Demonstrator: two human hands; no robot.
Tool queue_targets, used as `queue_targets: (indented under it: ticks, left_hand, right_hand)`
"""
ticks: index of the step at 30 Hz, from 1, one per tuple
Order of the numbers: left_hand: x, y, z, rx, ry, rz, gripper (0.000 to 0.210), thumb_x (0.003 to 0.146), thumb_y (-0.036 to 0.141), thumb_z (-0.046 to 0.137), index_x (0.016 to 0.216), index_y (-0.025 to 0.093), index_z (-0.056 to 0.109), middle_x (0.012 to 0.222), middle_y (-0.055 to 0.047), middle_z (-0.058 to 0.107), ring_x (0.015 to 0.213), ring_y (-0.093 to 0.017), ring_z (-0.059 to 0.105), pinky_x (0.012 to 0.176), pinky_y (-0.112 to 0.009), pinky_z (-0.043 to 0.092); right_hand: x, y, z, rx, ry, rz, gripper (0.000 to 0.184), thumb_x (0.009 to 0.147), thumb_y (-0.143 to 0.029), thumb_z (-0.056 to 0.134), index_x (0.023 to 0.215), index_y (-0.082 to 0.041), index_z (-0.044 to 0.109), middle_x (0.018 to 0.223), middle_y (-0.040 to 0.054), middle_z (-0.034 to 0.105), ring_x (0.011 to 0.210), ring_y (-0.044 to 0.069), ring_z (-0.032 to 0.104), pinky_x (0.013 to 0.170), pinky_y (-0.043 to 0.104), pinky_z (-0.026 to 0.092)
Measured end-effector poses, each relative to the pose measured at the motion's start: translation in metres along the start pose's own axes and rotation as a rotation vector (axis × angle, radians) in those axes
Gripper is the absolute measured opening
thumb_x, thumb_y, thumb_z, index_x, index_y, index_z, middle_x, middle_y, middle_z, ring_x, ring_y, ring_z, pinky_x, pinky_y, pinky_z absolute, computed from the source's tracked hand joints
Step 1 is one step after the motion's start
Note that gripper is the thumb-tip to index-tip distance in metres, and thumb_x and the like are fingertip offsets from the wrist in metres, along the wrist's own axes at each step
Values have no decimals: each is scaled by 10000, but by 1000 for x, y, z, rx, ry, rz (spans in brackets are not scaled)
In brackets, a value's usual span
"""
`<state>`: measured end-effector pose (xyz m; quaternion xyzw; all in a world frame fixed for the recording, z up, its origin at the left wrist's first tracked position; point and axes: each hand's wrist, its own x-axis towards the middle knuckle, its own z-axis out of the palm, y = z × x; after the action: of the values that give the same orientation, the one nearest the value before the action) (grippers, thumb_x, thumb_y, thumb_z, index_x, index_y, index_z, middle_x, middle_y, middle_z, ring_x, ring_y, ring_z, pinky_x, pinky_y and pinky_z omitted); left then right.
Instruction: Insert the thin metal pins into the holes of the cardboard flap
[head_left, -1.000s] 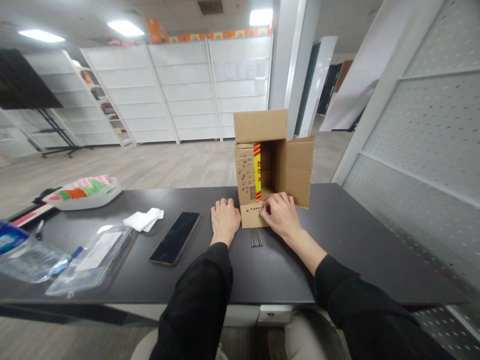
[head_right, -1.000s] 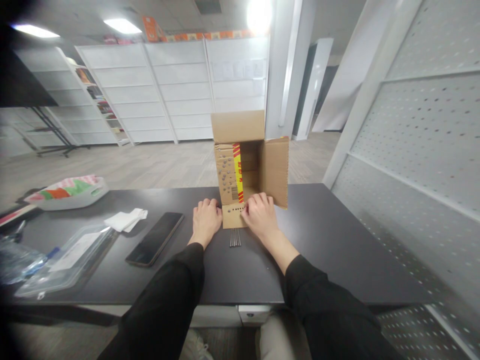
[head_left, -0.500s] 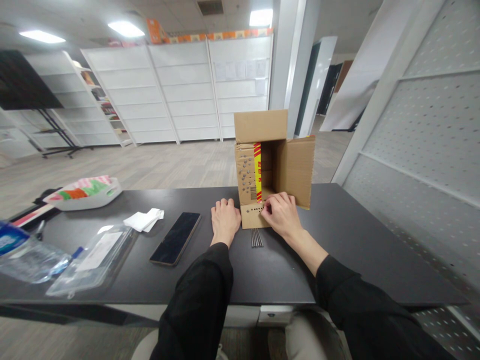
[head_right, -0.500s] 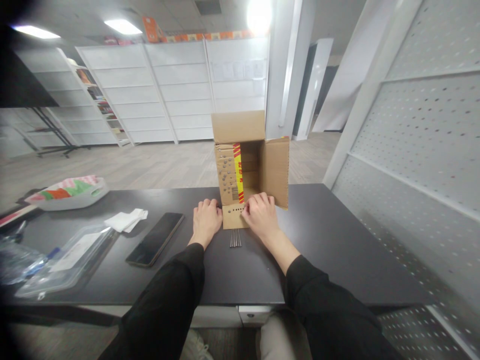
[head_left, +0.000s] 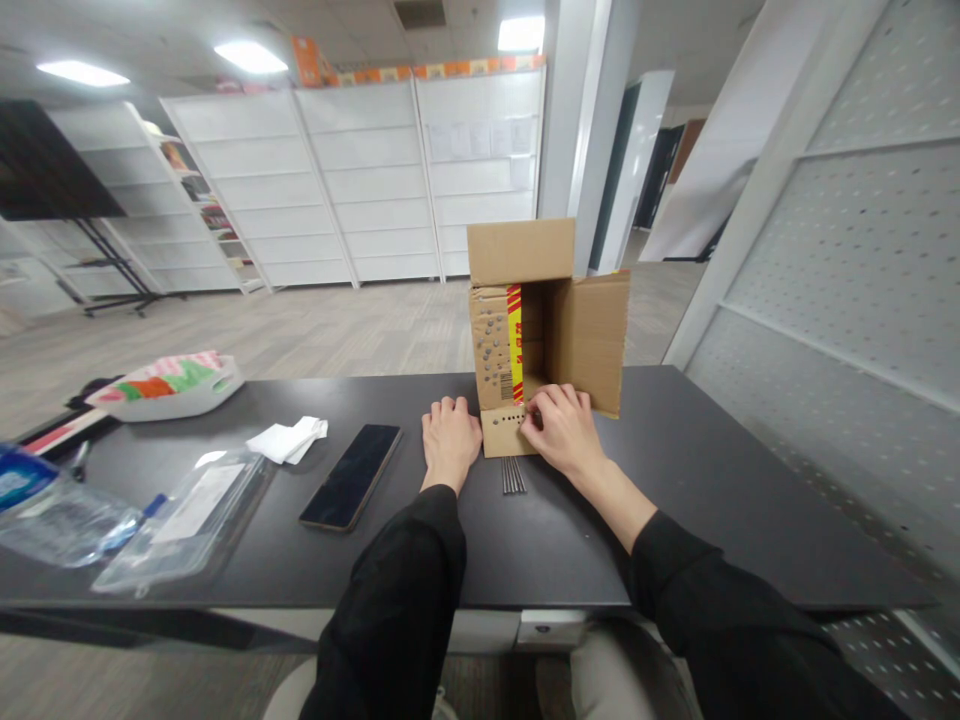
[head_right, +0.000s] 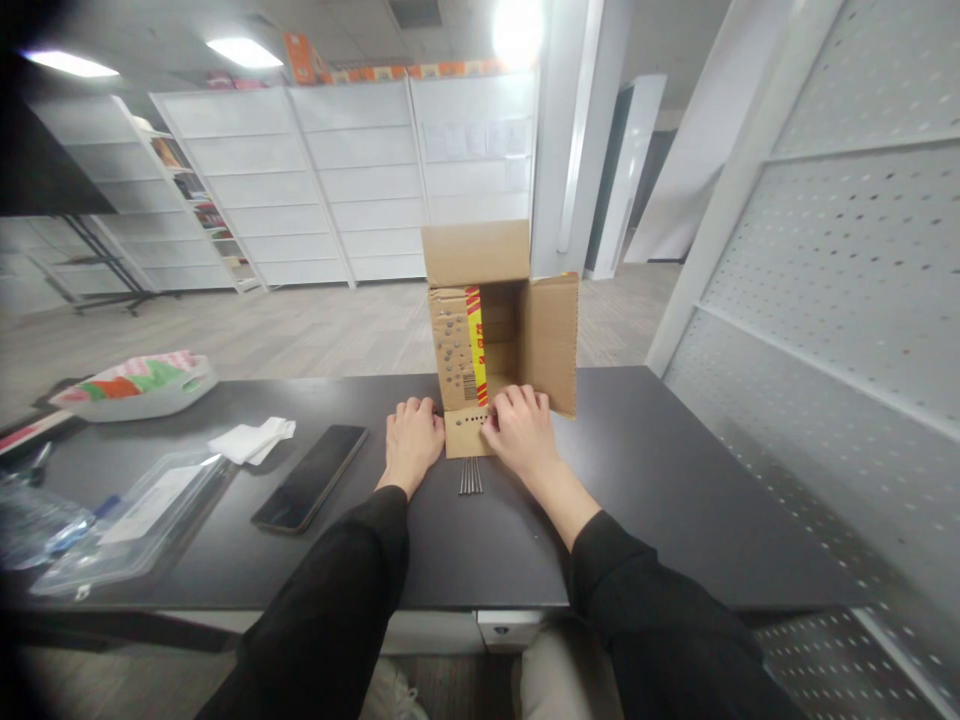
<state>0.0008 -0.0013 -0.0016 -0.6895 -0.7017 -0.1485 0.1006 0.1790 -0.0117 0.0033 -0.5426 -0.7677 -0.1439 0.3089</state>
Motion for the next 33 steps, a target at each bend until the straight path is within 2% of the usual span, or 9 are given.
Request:
queue_targets:
  ticks: [12, 33]
  left_hand:
    - [0, 1, -2, -6, -16, -9, 252, 909, 218, 389, 1022, 184, 612, 1072, -126, 607, 1068, -274, 522, 869, -397, 403]
    - [0, 1, 0, -3, -14, -5, 257, 910, 219, 383, 1020, 189, 613, 1079, -125, 608, 1077, -271, 515, 872, -395, 400]
  right_hand:
    - [0, 1, 0, -26, -8, 20, 59, 821, -202, 537, 795, -181, 586, 908, 86, 629, 926, 253, 488, 787, 373, 307]
    - [-1, 0, 0, -69, 14, -3, 108, 838, -196, 526, 781, -184, 617, 875, 82, 684, 898, 252, 518, 783, 378, 300]
